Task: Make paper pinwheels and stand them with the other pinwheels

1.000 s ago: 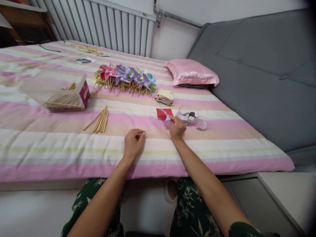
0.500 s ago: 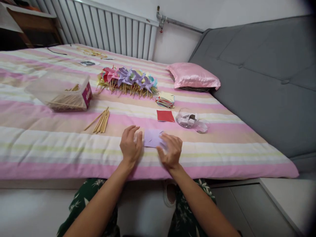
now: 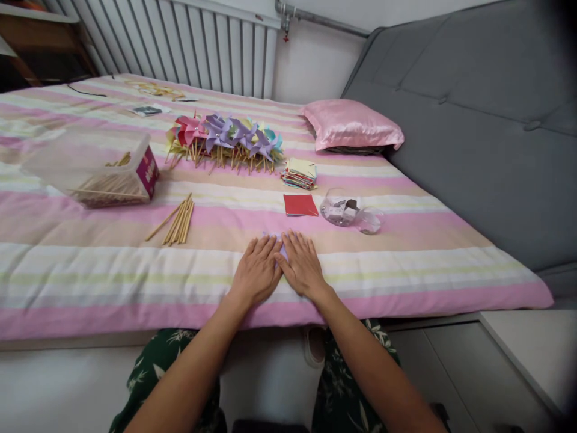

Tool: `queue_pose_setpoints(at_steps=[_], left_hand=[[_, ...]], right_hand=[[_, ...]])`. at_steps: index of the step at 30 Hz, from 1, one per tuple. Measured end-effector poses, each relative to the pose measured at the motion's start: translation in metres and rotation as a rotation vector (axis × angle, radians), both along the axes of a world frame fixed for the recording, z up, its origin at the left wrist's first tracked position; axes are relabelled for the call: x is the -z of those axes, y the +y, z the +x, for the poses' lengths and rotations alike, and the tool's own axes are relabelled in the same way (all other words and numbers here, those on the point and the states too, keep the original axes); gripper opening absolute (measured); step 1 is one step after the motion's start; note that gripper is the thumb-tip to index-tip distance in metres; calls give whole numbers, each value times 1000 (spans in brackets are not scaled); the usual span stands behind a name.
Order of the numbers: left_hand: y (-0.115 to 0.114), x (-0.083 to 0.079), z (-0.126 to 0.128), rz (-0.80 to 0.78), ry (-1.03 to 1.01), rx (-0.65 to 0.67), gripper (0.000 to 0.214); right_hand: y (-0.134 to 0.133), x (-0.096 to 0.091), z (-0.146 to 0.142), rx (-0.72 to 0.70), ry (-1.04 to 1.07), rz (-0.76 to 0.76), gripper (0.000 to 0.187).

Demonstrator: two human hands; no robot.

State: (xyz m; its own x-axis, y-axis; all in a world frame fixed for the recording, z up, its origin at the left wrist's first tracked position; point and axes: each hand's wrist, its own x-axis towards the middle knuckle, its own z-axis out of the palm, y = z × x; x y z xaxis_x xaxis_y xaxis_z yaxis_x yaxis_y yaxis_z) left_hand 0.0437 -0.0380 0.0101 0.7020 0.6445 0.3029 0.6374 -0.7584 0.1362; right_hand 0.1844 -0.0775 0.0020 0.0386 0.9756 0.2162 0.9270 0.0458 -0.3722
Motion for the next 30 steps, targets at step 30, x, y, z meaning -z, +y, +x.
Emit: queue_pose_setpoints(at_steps=[30], left_hand=[[-6, -2, -4, -24, -46, -248, 80]], right_hand=[[-6, 0, -4, 284, 179, 228, 58]])
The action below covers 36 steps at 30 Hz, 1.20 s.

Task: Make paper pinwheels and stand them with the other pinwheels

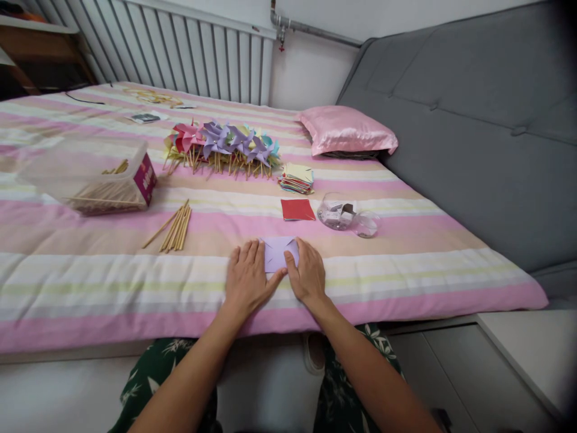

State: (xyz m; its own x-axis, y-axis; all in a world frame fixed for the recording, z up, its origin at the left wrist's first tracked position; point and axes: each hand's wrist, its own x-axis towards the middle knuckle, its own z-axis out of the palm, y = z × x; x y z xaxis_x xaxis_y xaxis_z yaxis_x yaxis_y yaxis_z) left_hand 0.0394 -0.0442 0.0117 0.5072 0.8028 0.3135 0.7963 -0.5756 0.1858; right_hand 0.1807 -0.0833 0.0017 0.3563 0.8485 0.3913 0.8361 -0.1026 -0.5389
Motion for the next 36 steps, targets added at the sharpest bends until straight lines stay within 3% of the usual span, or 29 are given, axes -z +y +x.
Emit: queue_pose_setpoints(at_steps=[5, 14, 19, 22, 25, 30, 36], left_hand=[[4, 2, -1, 23, -76, -59, 79], [15, 2, 0, -13, -338, -133, 44], [21, -3, 0, -127, -396, -114, 33], [24, -3, -2, -261, -542, -70, 27], [24, -3, -4, -493, -806, -35, 26], [23, -14, -14, -951, -1182, 102, 23], [29, -26, -26, -1231, -1338, 165, 29]], right_hand=[[2, 1, 4, 16, 148, 37, 54], [23, 7, 31, 59, 591, -34, 49], [26, 4, 34, -59, 884, -16, 50], [20, -6, 34, -175, 1129, 34, 54], [14, -14, 36, -228, 1271, 58, 54], [9, -15, 41, -336, 1279, 75, 45], [5, -16, 41, -510, 1287, 73, 49]])
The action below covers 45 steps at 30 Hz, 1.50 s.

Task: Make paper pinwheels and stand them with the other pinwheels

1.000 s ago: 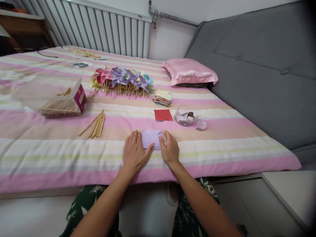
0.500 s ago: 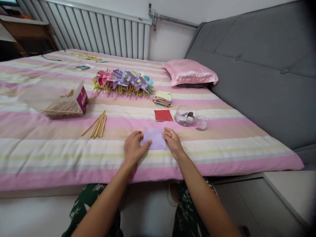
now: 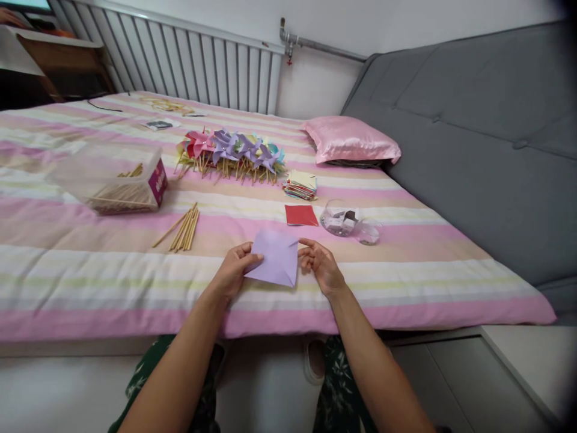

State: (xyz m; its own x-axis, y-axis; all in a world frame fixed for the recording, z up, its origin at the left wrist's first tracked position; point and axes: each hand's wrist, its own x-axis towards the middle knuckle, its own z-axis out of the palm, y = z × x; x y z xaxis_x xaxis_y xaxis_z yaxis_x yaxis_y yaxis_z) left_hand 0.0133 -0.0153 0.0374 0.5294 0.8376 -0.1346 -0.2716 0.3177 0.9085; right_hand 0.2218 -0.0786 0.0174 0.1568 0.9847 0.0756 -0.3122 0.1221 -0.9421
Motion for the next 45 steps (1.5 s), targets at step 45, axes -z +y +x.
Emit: queue_pose_setpoints(at_steps=[45], left_hand=[[-11, 1, 8, 43, 65, 5, 31]], right_hand=[[-3, 4, -11, -218, -52, -157, 26]])
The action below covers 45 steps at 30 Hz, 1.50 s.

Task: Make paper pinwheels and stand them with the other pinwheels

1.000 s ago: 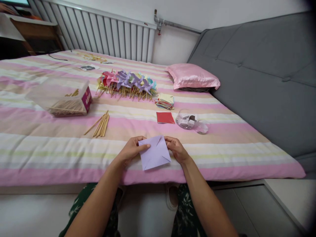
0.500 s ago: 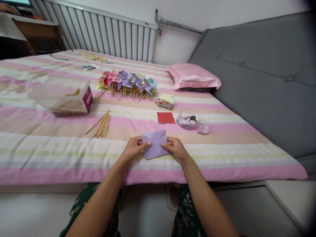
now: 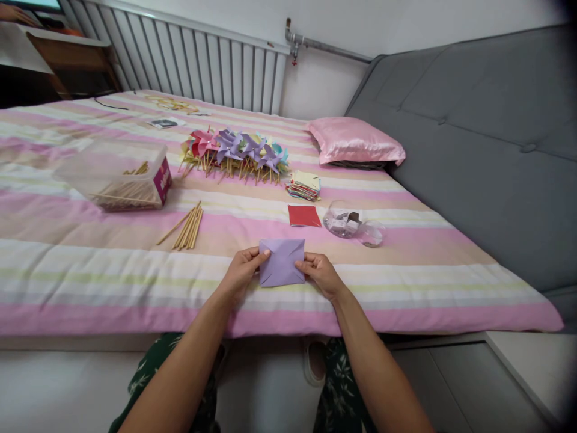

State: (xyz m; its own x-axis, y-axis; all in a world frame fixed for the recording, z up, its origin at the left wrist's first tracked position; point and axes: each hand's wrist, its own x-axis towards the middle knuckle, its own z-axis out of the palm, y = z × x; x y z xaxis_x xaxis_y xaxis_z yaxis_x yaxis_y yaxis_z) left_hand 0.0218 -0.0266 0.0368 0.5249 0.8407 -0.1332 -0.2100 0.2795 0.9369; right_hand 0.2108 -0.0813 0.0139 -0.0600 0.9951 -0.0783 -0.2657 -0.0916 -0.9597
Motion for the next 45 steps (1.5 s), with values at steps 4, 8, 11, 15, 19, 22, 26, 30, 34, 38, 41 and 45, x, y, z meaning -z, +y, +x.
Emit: queue_pose_setpoints(at_steps=[4, 8, 11, 15, 19, 22, 26, 30, 34, 38, 41, 45], left_hand=[[0, 1, -1, -1, -31, 8, 29], [2, 7, 0, 19, -22, 19, 28], [3, 11, 2, 5, -8, 6, 29], [3, 13, 4, -11, -10, -18, 28], [1, 10, 4, -28, -19, -24, 27], [0, 9, 4, -27, -22, -21, 25], [0, 10, 4, -16, -17, -11, 24], [2, 12, 4, -4, -2, -13, 26], [2, 11, 4, 2, 19, -38, 27], [1, 8, 5, -6, 24, -53, 27], [0, 6, 5, 11, 8, -64, 25], [0, 7, 5, 5, 13, -79, 23]], right_hand=[[0, 0, -1, -22, -13, 12, 30], [1, 0, -2, -19, -33, 14, 33], [1, -1, -2, -16, -53, 15, 35], [1, -1, -2, -34, -54, 17, 36], [0, -2, -2, -37, -62, 29, 35], [0, -2, -2, -50, -73, 38, 34], [-1, -1, -2, -85, -66, 60, 30], [-2, 0, -1, -99, -69, 67, 30], [-3, -1, 0, -110, -61, 58, 35], [-3, 0, 1, -109, -63, 51, 35], [-3, 0, 1, -109, -66, 49, 35], [-4, -1, 0, -108, -67, 53, 35]])
